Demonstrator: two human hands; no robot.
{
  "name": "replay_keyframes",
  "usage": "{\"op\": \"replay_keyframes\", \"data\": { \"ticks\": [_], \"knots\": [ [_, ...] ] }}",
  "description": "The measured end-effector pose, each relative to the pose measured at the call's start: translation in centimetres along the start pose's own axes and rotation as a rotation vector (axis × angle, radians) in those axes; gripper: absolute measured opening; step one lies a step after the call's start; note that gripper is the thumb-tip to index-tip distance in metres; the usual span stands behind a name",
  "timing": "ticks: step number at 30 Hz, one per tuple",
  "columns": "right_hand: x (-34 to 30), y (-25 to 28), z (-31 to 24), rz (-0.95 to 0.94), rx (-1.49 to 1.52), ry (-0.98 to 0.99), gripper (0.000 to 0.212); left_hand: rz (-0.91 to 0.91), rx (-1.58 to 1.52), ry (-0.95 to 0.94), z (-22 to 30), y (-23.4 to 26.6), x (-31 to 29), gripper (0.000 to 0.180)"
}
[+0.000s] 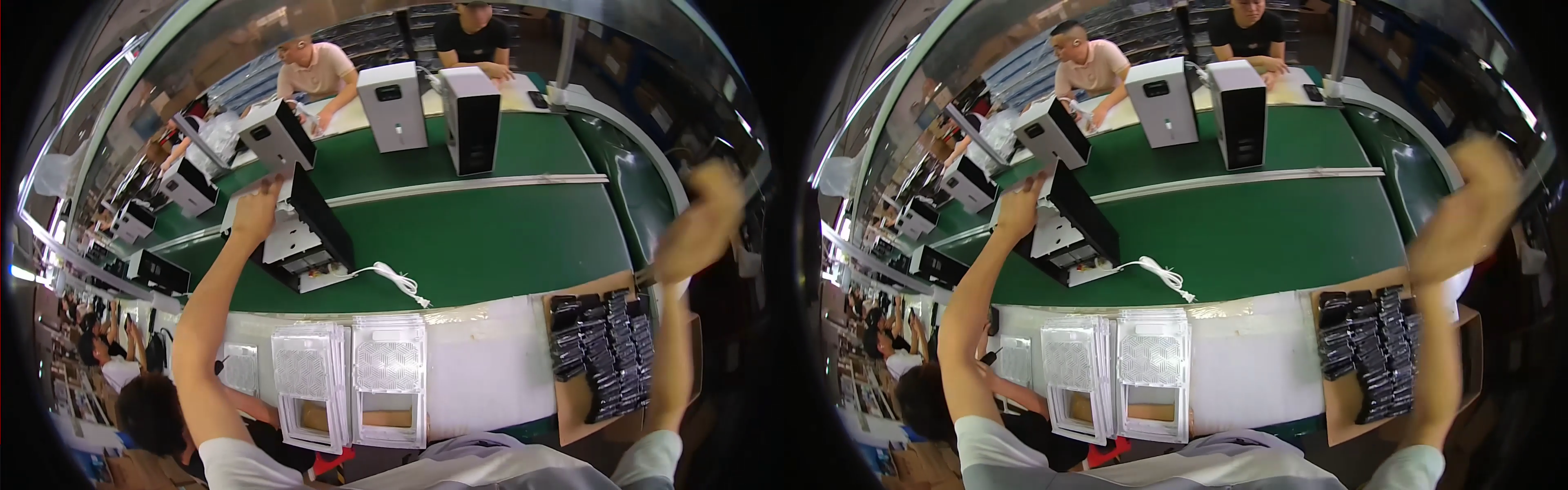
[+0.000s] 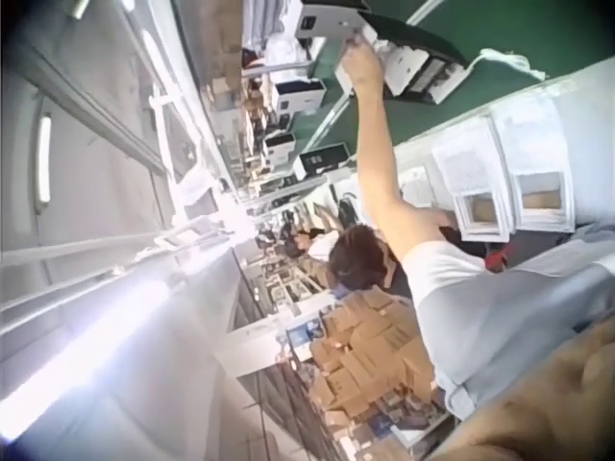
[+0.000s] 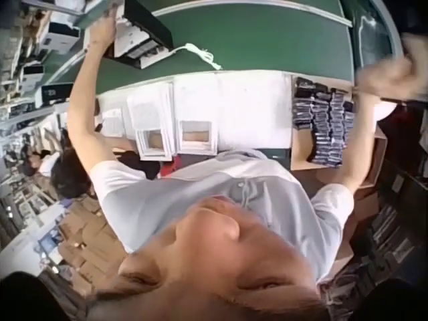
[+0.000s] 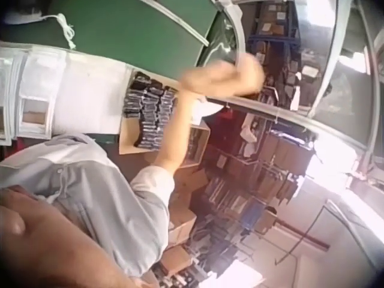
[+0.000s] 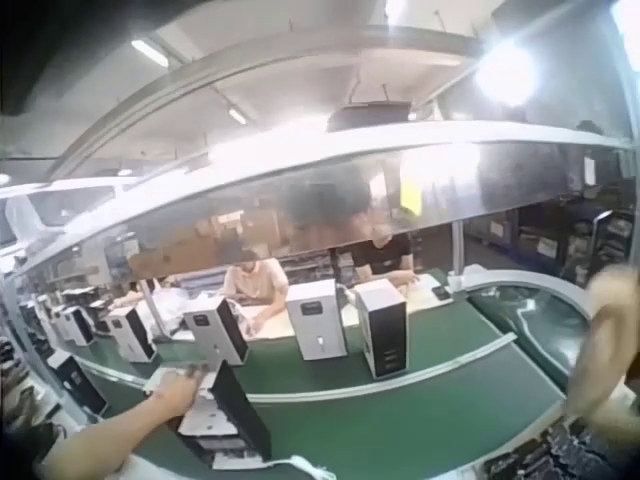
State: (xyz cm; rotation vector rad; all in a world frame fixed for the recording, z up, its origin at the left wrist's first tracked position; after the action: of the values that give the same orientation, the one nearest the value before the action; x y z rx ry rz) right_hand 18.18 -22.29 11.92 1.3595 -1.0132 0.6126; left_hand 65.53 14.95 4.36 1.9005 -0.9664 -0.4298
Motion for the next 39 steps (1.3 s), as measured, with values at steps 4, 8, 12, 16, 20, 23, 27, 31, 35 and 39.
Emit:
{"op": "replay_keyframes", "data": {
  "ticks": [4, 8, 12, 16, 20, 23, 27, 31, 35, 39],
  "knots": [
    [-20.6, -5.5, 0.0, -0.843, 0.9, -1.078, 0.055, 0.221, -0.174, -0.112, 9.6, 12.2, 2.1, 0.084],
    [-32.5, -8.4, -4.4, -0.845, 1.579, -1.738, 0.098, 0.39, -0.357, -0.239, 15.2, 23.0, 0.2, 0.074],
    [-30.9, -7.7, -0.4, -0.099, 2.056, -2.005, 0.125, 0.324, -0.451, -0.366, 22.4, 30.2, -0.7, 0.064],
    [-32.4, -3.4, 8.2, 0.081, 1.594, -1.786, 0.044, 0.136, -0.63, -0.579, 30.0, 31.5, -0.2, 0.069],
    [-30.6, 3.7, 8.0, -0.293, 1.077, -1.378, 0.038, -0.039, -0.825, -0.751, 38.6, 27.8, 0.0, 0.048],
    [-33.4, 5.4, 6.6, -0.424, 0.947, -1.191, 0.041, -0.194, -0.816, -0.924, 47.1, 22.2, 0.4, 0.049],
    [-40.3, 5.5, 4.1, -0.55, 0.633, -1.245, 0.033, -0.399, -0.742, -0.975, 55.5, 12.9, -0.3, 0.051],
    [-42.4, 5.7, 3.7, -0.49, 0.41, -1.208, 0.037, -0.549, -0.728, -0.876, 58.7, 9.0, 0.2, 0.051],
    [-43.1, 3.9, 4.2, -0.556, 0.317, -1.065, 0.044, -0.477, -0.845, -0.565, 57.1, 6.1, -0.7, 0.049],
    [-44.7, 3.7, 4.1, -0.743, 0.475, -1.045, 0.044, 0.066, -1.213, -0.417, 50.8, 7.5, -6.6, 0.05]
  ]
}}
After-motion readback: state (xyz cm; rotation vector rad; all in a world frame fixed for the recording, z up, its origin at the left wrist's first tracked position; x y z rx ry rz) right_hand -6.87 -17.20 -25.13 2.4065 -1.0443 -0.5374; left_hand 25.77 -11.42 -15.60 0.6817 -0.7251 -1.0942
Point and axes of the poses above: each hand's wrist, its own x-axis towards the middle knuckle, its own y-axis out of the back of the hand, z = x × y, the point moved 5 cm from there along x, towards the middle knuckle, and after that the axes turned 2 degrees about -x, right-handed, at the moved point
